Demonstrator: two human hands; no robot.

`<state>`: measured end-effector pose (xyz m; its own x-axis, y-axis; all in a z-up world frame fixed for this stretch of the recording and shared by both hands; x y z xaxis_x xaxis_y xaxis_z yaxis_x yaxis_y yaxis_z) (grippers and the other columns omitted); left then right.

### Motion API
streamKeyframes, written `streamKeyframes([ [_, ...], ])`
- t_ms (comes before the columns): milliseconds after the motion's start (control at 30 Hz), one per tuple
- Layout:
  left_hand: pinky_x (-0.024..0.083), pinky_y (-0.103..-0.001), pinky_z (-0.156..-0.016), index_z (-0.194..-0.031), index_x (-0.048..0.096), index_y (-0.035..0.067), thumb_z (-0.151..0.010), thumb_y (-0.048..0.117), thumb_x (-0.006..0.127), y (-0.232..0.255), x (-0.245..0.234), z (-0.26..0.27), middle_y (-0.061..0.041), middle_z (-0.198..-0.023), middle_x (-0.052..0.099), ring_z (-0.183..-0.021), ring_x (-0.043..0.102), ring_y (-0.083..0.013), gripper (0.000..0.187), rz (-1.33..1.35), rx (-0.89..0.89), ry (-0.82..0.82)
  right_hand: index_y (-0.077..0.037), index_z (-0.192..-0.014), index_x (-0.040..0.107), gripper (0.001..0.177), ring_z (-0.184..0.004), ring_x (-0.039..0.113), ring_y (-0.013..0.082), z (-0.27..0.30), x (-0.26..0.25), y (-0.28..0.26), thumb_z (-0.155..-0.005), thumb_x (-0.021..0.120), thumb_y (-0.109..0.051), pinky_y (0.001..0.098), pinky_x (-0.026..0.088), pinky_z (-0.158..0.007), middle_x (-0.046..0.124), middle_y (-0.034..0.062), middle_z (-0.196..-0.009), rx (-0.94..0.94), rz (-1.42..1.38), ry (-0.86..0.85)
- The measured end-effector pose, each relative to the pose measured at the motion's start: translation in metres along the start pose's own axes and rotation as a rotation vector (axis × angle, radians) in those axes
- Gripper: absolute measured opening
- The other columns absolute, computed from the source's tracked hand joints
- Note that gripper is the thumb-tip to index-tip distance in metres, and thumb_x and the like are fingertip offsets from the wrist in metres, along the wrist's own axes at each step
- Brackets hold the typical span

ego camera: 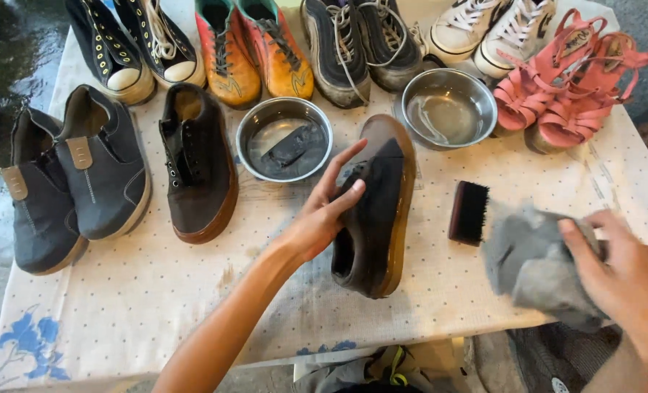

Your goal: The person scrubs a dark shoe with a red brush, wipes it with a cloth, and then dips the brush into a bowl of water before scrubbing again. The task involves cleaning the shoe's surface using a brush and cloth.

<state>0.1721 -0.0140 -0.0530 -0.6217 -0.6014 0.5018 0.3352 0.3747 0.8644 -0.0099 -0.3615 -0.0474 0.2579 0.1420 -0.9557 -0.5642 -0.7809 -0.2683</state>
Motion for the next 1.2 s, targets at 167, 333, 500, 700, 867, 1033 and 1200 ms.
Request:
streamKeyframes([
  [167, 0.043, -0.045, -0.12, -0.159, 0.035, 0.013, -0.094, 0.038, 0.07, -0.005, 0.009, 0.0, -0.023, -0.154, 0.048, -0.139, 0.053, -0.0319, 0.077, 0.344, 0.129, -0.035, 0.014, -0.095, 0.063, 0.054, -0.118, 0.061, 0.0254, 0.005, 0.003, -0.047, -0.117, 0.052, -0.034, 0.0456, 0.044, -0.085, 0.071, 0.0297, -0.102, -0.074, -0.213, -0.022],
  [333, 0.05, -0.043, -0.112, -0.16, 0.033, 0.01, -0.095, 0.041, 0.07, -0.006, 0.014, 0.009, -0.025, -0.142, 0.056, -0.127, 0.06, -0.0321, 0.081, 0.411, 0.154, -0.164, -0.002, -0.061, 0.032, 0.065, -0.061, 0.032, 0.0218, 0.019, -0.024, -0.106, -0.114, 0.054, -0.033, 0.0441, 0.025, -0.06, 0.029, 0.0082, -0.059, -0.184, -0.312, 0.132],
  [500, 0.052, -0.036, -0.107, -0.163, 0.03, 0.009, -0.096, 0.038, 0.072, 0.001, 0.015, 0.012, -0.018, -0.135, 0.062, -0.123, 0.062, -0.0247, 0.084, 0.418, 0.245, -0.2, -0.009, -0.063, 0.032, 0.062, -0.068, 0.019, 0.0091, 0.015, -0.035, -0.149, -0.108, 0.073, -0.017, 0.0287, 0.015, -0.059, 0.019, -0.0037, -0.067, -0.218, -0.672, 0.277],
  [700, 0.054, -0.033, -0.09, -0.161, 0.031, 0.007, -0.089, 0.046, 0.064, 0.004, 0.016, 0.014, -0.02, -0.136, 0.057, -0.116, 0.062, -0.026, 0.088, 0.394, 0.293, -0.151, -0.017, -0.071, 0.056, 0.035, -0.071, 0.036, -0.0025, -0.009, 0.04, -0.149, -0.101, 0.073, -0.019, 0.0167, 0.032, -0.064, 0.042, -0.0156, -0.07, -0.02, -1.297, 0.072],
  [867, 0.051, -0.04, -0.106, -0.171, 0.016, 0.014, -0.085, 0.048, 0.05, -0.005, 0.005, 0.008, -0.016, -0.151, 0.047, -0.129, 0.054, -0.0271, 0.098, 0.257, 0.371, -0.099, -0.02, -0.075, 0.056, 0.038, -0.075, 0.041, -0.0002, -0.008, 0.046, -0.159, -0.112, 0.063, -0.021, 0.0159, 0.041, -0.076, 0.048, -0.0109, -0.069, -0.065, -1.31, 0.185],
  [1033, 0.037, -0.037, -0.075, -0.173, 0.01, 0.016, -0.091, 0.048, 0.043, -0.01, 0.007, 0.011, -0.013, -0.158, 0.041, -0.088, 0.045, -0.0213, 0.094, 0.372, 0.326, -0.183, -0.007, -0.147, 0.045, 0.036, -0.088, 0.043, 0.0091, 0.014, -0.001, -0.222, -0.114, 0.045, -0.022, 0.0299, 0.035, -0.08, 0.054, 0.0149, -0.148, -0.467, -1.014, 0.397],
  [1200, 0.052, -0.046, -0.101, -0.173, 0.01, 0.018, -0.084, 0.049, 0.048, -0.009, 0.01, 0.006, -0.021, -0.149, 0.051, -0.126, 0.056, -0.03, 0.101, 0.377, 0.391, -0.142, -0.01, -0.118, 0.074, 0.026, -0.136, 0.053, 0.0298, 0.039, -0.009, -0.276, -0.105, 0.053, -0.005, 0.0437, 0.041, -0.113, 0.069, 0.0126, -0.131, -0.935, -0.698, 0.445],
])
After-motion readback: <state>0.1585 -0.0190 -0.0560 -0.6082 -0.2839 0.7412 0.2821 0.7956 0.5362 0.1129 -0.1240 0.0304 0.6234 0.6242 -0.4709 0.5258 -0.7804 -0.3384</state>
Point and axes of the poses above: each hand's wrist, its own z-axis away from the middle knuckle, its own x-axis out of the palm, y = z × x, the point moved 8 cm from there along -z, towards the middle knuckle
